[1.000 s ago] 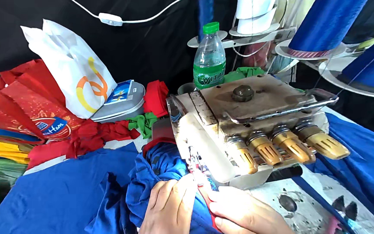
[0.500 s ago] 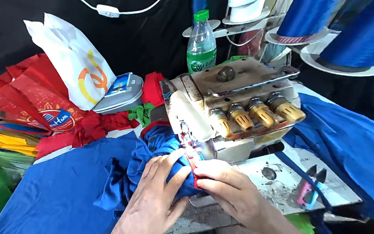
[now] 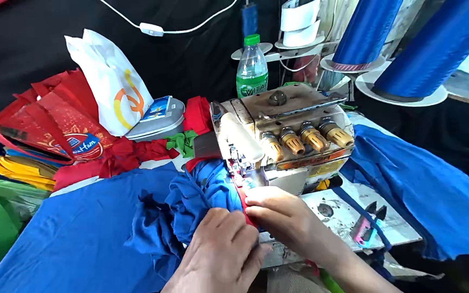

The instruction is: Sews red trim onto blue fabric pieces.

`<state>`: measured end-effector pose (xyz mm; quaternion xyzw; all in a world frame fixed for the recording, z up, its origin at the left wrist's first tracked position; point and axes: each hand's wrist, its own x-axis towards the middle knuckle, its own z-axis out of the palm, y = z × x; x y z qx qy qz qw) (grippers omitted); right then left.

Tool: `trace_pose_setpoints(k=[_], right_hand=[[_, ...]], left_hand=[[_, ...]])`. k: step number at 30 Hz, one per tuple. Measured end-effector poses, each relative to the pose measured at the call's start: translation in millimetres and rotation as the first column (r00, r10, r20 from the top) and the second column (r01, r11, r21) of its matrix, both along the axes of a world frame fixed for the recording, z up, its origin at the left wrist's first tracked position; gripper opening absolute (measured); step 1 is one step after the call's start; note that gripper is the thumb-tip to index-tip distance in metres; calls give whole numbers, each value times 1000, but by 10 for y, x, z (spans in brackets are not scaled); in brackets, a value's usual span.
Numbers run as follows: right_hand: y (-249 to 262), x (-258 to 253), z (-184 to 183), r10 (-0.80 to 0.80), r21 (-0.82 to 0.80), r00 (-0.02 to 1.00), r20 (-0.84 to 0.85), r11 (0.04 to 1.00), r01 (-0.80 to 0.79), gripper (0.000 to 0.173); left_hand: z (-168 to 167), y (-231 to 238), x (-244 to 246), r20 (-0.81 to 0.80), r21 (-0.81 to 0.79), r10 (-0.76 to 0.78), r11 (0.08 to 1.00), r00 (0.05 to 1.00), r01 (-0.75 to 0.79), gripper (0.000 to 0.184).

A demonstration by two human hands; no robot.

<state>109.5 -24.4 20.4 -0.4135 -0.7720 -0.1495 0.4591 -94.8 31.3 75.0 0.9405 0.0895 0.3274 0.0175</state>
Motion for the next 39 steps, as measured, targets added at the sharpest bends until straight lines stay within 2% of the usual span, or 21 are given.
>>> trace_pose_setpoints(k=[3, 4, 9, 15, 22, 24, 27, 30, 32, 35, 36, 39], right_hand=[[-44, 4, -162, -80, 110, 995, 59, 991, 73, 15], [-45, 4, -197, -96, 132, 993, 63, 988, 87, 15], [-6, -14, -206, -121, 141, 992, 31, 983, 115, 13], [87, -19, -87, -128, 27, 990, -55, 991, 129, 20], [100, -13, -34, -128, -75, 989, -68, 990, 123, 26], [99, -18, -34, -129, -89, 989, -73, 988, 123, 26], [86, -18, -31, -145, -124, 986, -87, 983, 134, 26], [64, -29, 5, -137, -150, 986, -97, 981, 122, 20], [30, -47, 37, -115, -121, 990, -78, 987, 105, 18], [2, -28, -61, -131, 15, 991, 8, 991, 131, 14], [-2, -28, -100, -134, 51, 991, 22, 990, 132, 13], [-5, -43, -132, -139, 80, 990, 34, 987, 136, 11]], left_hand=[[-207, 126, -4, -65, 26, 109, 994, 992, -108, 56], [-282, 157, -5, -69, 56, 126, 991, 990, -122, 58], [-409, 201, -7, -33, 70, 146, 987, 989, -144, 56], [-378, 401, 56, -30, 62, 171, 984, 985, -169, 53], [-216, 660, 15, -61, -51, 39, 998, 997, -42, 49], [-173, 615, -24, -38, -67, 29, 997, 999, -32, 38], [-137, 448, -35, 16, 22, 46, 999, 999, -47, 26], [-69, 208, 25, 14, 107, 1, 994, 1000, -3, 27], [-25, 103, 80, -10, 118, -21, 993, 1000, 22, 31], [-134, 153, 65, 22, -27, 34, 999, 999, -33, 34], [-188, 211, 49, 10, -44, 49, 998, 999, -49, 41], [-285, 307, 7, -42, 44, 84, 996, 996, -83, 46]])
